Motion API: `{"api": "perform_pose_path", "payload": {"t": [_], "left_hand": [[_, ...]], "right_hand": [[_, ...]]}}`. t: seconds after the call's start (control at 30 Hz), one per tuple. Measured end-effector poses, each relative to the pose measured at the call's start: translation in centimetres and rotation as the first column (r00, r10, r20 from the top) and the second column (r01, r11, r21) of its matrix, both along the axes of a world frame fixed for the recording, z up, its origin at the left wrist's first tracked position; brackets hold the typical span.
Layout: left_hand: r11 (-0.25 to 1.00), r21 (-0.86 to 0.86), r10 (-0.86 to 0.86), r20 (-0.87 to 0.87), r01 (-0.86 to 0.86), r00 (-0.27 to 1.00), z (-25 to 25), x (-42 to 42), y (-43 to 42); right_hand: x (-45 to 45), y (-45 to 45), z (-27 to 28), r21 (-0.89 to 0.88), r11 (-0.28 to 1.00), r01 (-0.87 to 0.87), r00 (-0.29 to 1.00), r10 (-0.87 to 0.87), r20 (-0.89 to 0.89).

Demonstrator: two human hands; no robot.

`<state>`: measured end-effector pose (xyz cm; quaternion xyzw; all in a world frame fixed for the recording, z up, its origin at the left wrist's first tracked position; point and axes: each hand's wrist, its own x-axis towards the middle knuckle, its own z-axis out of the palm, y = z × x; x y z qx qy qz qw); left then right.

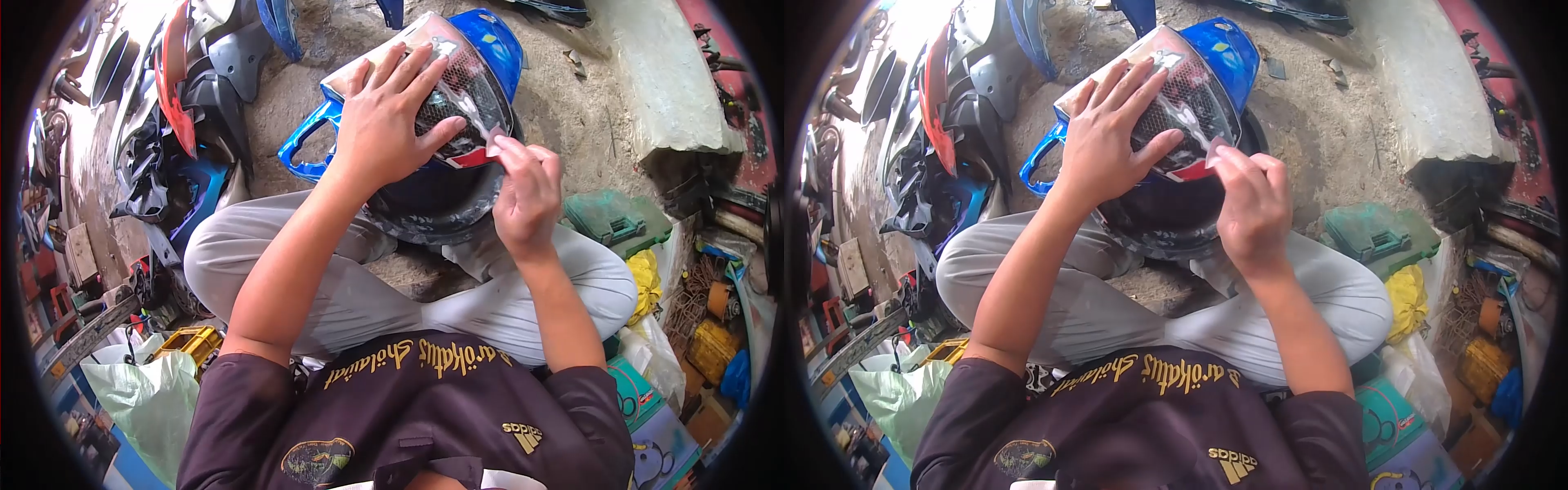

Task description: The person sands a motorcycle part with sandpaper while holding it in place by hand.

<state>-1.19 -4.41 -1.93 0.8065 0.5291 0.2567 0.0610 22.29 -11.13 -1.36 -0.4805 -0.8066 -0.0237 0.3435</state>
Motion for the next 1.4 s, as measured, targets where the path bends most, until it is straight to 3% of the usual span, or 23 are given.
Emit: {"api": "perform_pose_path", "payload": {"t": [0.13,0.3,0.4,0.53,0.57,0.7,0.8,0.93,1.07,1.2,1.3,1.4], "left_hand": [[1.0,0.008,0.025,-0.003,-0.025,1.0,0.4,0.1,0.1],[0.998,0.013,0.055,-0.01,-0.055,0.998,0.1,0.6,-0.2],[0.998,0.019,0.058,-0.02,-0.057,0.998,0.3,1.0,-0.6],[0.998,0.008,0.064,-0.01,-0.064,0.998,0.0,0.7,-0.3],[0.998,0.007,0.069,-0.007,-0.069,0.998,-0.1,0.5,-0.2],[0.996,0.009,0.087,-0.03,-0.087,0.996,0.1,1.1,-0.5],[0.995,-0.007,0.095,-0.035,-0.095,0.995,0.0,1.1,-0.5],[0.994,-0.008,0.109,-0.038,-0.109,0.993,0.3,1.3,-0.6],[0.995,-0.031,0.095,-0.019,-0.096,0.995,0.0,0.8,-0.1],[0.996,-0.001,0.088,-0.038,-0.088,0.995,0.2,1.1,-0.3],[0.996,-0.013,0.091,-0.026,-0.092,0.995,0.0,1.1,-0.3],[0.996,-0.011,0.087,-0.034,-0.087,0.996,0.2,1.1,-0.4]], "right_hand": [[-2.0,-1.6,0.5,-0.03,0.989,-0.144,0.989,0.144,0.014],[-1.0,-0.6,0.5,-0.061,0.998,-0.012,1.0,0.013,0.003],[-2.4,-2.6,0.7,-0.089,0.992,-0.092,0.986,0.103,0.129],[-0.4,-0.4,0.0,-0.059,0.998,0.029,0.999,-0.027,0.034],[-0.7,-0.4,-0.1,-0.015,1.0,0.011,0.997,-0.01,0.074],[-2.0,-1.8,0.0,-0.107,0.992,-0.061,0.998,0.065,0.027],[-0.6,-0.7,0.5,-0.118,0.989,0.093,0.995,-0.087,0.051],[-2.9,-3.1,0.2,-0.189,0.976,-0.104,0.995,0.103,-0.016],[-0.9,-0.9,-0.1,-0.032,0.997,0.076,0.997,-0.075,0.032],[-2.8,-2.8,-0.1,-0.118,0.988,-0.099,0.995,0.1,0.008],[-1.3,-0.9,0.3,-0.082,0.991,0.106,0.994,-0.104,0.03],[-2.0,-2.0,0.3,-0.087,0.996,-0.009,0.998,0.015,0.064]]}}
